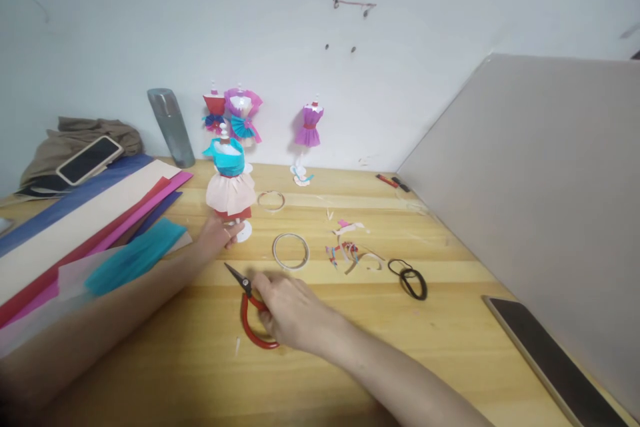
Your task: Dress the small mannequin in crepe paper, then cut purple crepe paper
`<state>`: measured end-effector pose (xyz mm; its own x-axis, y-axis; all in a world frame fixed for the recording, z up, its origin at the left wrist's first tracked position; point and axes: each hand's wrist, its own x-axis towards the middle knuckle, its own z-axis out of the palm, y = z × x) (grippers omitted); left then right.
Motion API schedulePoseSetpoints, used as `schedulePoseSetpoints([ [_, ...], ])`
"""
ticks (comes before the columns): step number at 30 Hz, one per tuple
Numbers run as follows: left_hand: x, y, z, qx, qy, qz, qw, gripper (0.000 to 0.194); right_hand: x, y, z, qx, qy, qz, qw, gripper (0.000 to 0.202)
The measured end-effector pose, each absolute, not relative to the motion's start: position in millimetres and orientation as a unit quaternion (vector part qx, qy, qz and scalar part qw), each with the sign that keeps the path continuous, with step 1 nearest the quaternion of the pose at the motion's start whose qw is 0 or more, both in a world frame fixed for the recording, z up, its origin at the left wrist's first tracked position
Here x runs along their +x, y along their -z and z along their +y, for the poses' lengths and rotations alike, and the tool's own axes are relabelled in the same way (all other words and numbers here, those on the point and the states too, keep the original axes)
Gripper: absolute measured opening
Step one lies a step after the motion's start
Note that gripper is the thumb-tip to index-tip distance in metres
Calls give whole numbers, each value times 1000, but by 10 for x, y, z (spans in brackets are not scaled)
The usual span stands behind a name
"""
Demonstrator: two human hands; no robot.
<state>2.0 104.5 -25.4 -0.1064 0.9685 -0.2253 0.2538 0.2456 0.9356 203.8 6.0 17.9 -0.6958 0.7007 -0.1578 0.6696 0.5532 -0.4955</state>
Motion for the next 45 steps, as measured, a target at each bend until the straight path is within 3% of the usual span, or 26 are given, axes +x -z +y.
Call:
schedulePoseSetpoints([
  [4,-34,167,1030,532,-361,589,490,17,2133,-310,163,-377,-289,-880,2,37],
  [9,-94,-40,957,594,-363,471,542,31,2351,-521,339,-286,-472,-833,27,39],
  [12,-97,-152,920,605,-349,449,558,33,2443,-640,409,-258,-534,-802,67,36],
  [15,-92,-239,875,618,-322,442,565,31,2464,-805,465,-234,-562,-792,45,45],
  [18,-88,-287,820,626,-290,440,575,29,2454,-1023,505,-226,-537,-812,45,66],
  [21,-76,-309,771,628,-276,442,579,27,2475,-1197,536,-251,-474,-840,83,72],
  [25,-37,-343,729,635,-267,442,575,24,2545,-1254,624,-294,-422,-848,127,62],
  [33,25,-402,694,637,-232,462,571,20,2522,-1314,797,-304,-383,-867,97,47],
  [45,4,-284,718,659,-230,476,535,21,2500,-1300,868,-293,-413,-856,103,45],
])
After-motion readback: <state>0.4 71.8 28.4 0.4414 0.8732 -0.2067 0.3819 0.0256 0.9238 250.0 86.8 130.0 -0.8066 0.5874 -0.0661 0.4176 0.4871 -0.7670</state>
